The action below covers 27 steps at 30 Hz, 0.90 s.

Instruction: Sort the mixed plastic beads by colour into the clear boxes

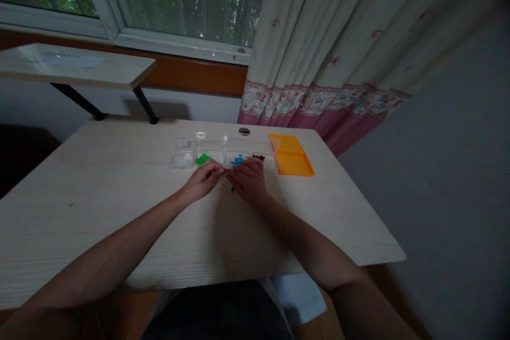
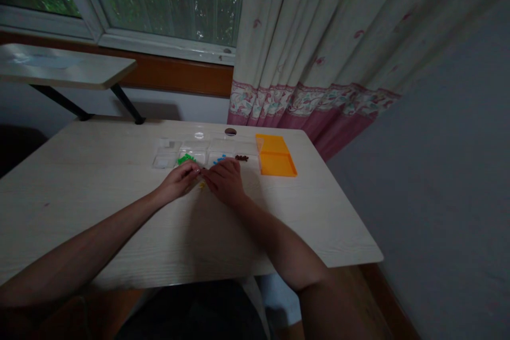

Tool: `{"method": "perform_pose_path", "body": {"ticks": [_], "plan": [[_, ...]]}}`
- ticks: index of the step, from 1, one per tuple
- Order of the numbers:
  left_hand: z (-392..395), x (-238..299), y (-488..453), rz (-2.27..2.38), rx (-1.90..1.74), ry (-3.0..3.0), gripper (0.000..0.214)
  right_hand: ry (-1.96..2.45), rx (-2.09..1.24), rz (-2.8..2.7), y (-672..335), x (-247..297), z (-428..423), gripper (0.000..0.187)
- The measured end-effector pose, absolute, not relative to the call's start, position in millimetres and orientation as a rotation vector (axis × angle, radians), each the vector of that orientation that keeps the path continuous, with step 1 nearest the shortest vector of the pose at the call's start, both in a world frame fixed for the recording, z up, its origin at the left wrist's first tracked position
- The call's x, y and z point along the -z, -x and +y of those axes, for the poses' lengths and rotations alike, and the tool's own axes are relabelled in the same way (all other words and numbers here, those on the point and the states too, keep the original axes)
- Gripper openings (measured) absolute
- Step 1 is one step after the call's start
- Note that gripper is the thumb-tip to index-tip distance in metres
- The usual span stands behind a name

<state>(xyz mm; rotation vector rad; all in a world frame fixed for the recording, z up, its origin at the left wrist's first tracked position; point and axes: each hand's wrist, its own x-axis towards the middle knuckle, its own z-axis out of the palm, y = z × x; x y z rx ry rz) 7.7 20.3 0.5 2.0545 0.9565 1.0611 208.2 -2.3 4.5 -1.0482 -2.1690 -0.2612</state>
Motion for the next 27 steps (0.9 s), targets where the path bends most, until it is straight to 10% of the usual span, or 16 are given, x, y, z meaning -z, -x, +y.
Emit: {"method": "perform_pose_path", "body": {"ticks": [27], "plan": [[21.3, 0.7, -7.0, 0.966, -1.078, -2.013, 0.043, 0.893, 0.348, -2.116, -205.9, -6.0, -3.4, 0.012]]}}
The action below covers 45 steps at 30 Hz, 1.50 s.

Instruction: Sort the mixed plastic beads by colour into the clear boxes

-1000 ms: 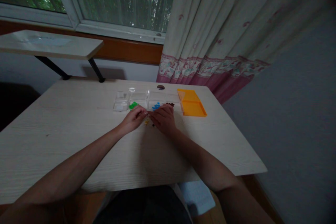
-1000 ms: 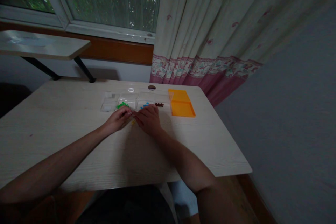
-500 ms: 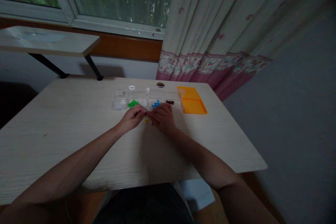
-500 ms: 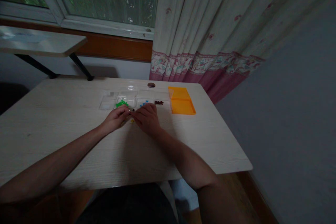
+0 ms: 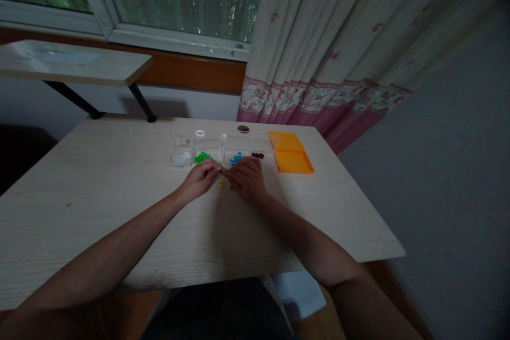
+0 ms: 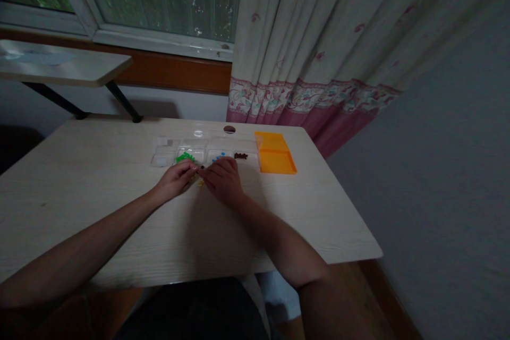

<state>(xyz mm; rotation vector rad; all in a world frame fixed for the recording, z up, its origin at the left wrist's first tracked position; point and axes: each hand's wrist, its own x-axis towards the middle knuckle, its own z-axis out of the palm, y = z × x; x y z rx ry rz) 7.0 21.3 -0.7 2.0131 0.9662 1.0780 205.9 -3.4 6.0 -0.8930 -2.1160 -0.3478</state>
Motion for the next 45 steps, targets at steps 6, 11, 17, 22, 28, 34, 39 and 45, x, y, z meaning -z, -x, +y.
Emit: {"method": "perform_pose_path", "body": {"ticks": [6, 11, 17, 22, 28, 34, 39, 45], "plan": [[21, 5, -3, 1.126, -1.091, -2.264, 0.032, 1.279, 0.294, -1.848, -238, -6, 20, 0.018], [18, 6, 0, 1.205, -0.932, -2.632, 0.032, 1.598, 0.32, -1.643, -273, 3, 45, 0.021], [18, 10, 0, 1.311, -0.841, -2.709, 0.032, 1.741, 0.294, -1.541, -286, 10, 55, 0.021], [17, 10, 0, 1.318, -0.807, -2.74, 0.03, 1.811, 0.3, -1.533, -285, 12, 54, 0.023], [18, 9, 1, 1.28, -0.791, -2.744, 0.023, 1.831, 0.292, -1.601, -283, 12, 53, 0.026], [21, 10, 2, 1.223, -0.826, -2.715, 0.015, 1.691, 0.292, -1.597, -284, 13, 52, 0.027], [23, 12, 2, 1.208, -0.868, -2.658, 0.016, 1.629, 0.294, -1.606, -280, 7, 49, 0.025], [26, 9, 1, 1.144, -1.096, -2.439, 0.019, 1.281, 0.3, -1.936, -250, 0, 29, 0.018]]}}
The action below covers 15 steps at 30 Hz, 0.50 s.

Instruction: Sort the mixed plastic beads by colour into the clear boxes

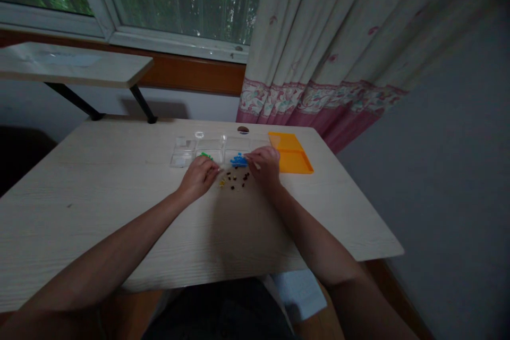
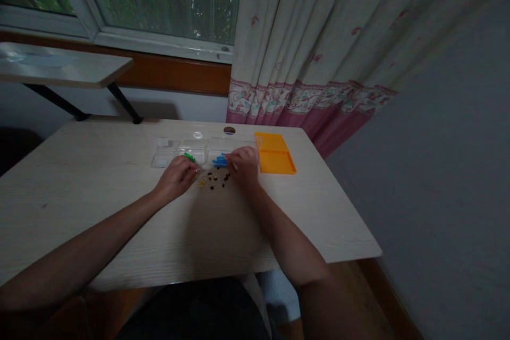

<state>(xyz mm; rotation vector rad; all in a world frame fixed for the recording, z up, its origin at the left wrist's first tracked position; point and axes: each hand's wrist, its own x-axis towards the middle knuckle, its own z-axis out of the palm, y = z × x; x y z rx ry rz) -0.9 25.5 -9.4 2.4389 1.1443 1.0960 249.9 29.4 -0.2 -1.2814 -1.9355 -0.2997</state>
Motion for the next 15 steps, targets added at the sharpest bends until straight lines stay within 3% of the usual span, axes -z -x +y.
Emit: {"method": "perform_pose_path", "body": {"ticks": [5, 15], "plan": [[24, 6, -2, 1.094, -1.202, -2.21, 0.025, 1.024, 0.295, -2.179, -215, 1, 10, 0.02], [25, 8, -9, 1.112, -1.121, -1.933, 0.035, 0.953, 0.323, -2.191, -208, 3, 8, 0.018]]}}
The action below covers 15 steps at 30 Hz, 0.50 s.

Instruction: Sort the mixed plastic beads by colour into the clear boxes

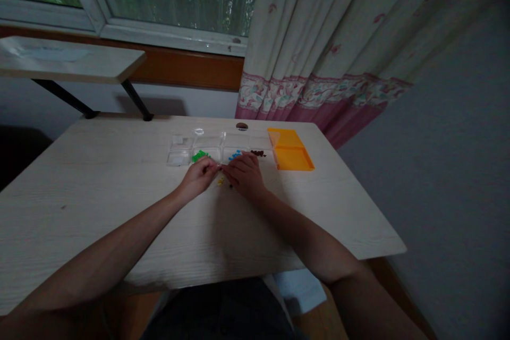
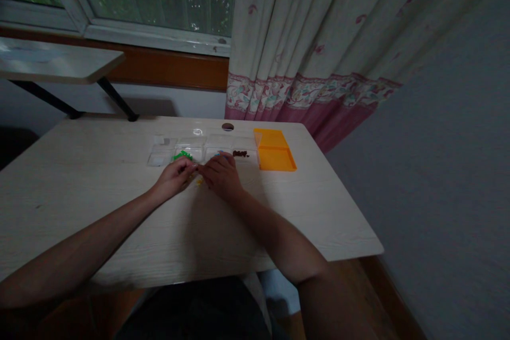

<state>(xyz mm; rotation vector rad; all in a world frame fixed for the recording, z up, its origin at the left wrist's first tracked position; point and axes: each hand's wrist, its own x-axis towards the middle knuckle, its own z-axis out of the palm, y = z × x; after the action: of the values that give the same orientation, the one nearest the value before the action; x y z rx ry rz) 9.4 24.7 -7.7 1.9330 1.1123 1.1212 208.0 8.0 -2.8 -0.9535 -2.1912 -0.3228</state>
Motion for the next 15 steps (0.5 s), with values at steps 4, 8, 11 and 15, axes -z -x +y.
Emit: {"method": "perform_pose_path", "body": {"ticks": [4, 8, 11, 15], "plan": [[26.4, 7.8, -8.3, 1.126, -1.126, -1.799, 0.034, 0.987, 0.344, -2.203, -204.5, -2.0, 7.5, 0.018], [27.5, 9.4, -8.3, 1.105, -1.129, -1.756, 0.033, 0.961, 0.393, -2.188, -202.4, -3.2, 8.1, 0.016], [28.0, 9.0, -8.2, 1.113, -1.156, -1.817, 0.033, 0.973, 0.402, -2.181, -201.9, -1.6, 8.3, 0.014], [28.5, 7.0, -7.3, 1.121, -1.175, -1.9, 0.034, 0.99, 0.388, -2.185, -201.0, -1.0, 7.1, 0.013]]}}
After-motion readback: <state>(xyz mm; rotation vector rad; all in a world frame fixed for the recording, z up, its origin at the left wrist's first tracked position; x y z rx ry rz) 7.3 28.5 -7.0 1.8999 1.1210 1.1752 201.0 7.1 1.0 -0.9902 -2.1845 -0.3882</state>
